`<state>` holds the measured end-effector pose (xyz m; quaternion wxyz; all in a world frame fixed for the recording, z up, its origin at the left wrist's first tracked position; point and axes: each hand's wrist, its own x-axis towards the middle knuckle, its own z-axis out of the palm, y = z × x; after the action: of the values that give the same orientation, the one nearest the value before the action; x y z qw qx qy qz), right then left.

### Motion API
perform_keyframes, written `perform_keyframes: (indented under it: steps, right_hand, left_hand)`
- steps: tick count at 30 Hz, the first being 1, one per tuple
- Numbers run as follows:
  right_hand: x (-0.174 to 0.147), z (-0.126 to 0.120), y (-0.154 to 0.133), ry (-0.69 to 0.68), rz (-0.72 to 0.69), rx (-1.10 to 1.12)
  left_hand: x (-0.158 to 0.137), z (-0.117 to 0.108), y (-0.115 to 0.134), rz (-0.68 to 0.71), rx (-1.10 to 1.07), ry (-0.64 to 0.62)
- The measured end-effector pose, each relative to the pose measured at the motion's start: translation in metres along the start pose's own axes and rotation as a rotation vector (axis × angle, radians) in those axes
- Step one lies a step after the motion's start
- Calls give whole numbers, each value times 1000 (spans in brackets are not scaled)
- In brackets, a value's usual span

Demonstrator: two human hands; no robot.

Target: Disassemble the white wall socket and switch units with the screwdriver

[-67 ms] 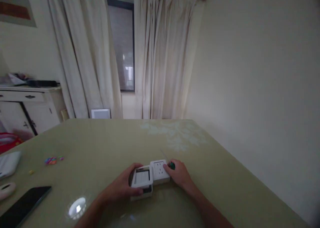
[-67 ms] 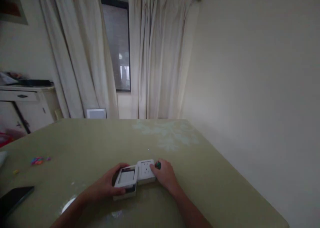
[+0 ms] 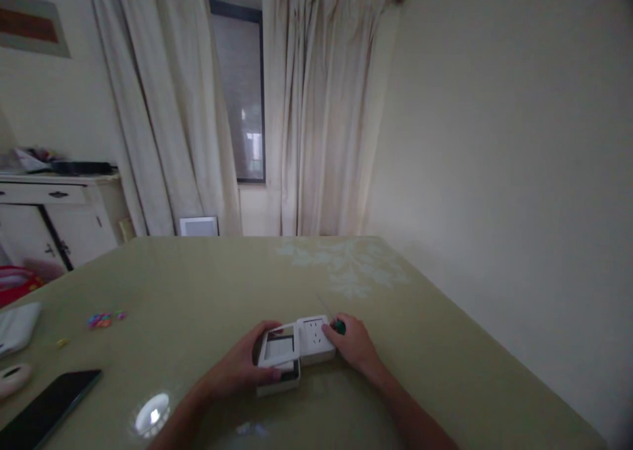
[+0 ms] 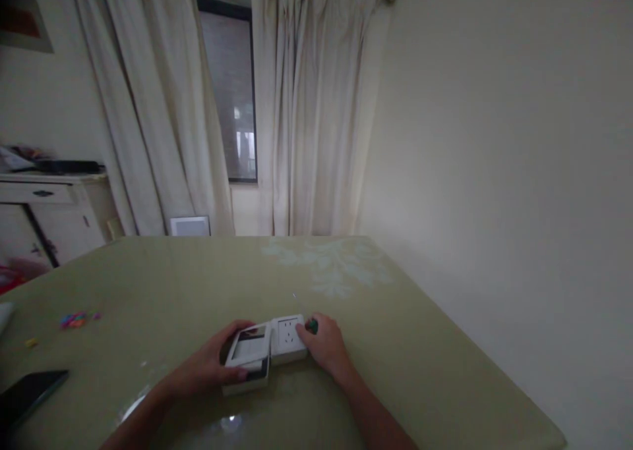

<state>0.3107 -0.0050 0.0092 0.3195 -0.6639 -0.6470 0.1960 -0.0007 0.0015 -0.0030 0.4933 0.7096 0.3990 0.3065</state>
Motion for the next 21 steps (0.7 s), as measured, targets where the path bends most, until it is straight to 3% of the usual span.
perform_keyframes:
  steps: [6,13,17,21]
  right_hand:
    - [2,2,1,36,-11,50]
    - [2,5,1,98,-29,18]
    - [3,7,2,133,-50,6]
    - [4,6,5,162,-45,-4]
  left_hand:
    - [7,-26,-23,-21,52,307]
    - [11,-63,-50,-158,390,654]
    - [6,-68,-51,-246,563,709]
    - [4,-66,-47,-278,657,649]
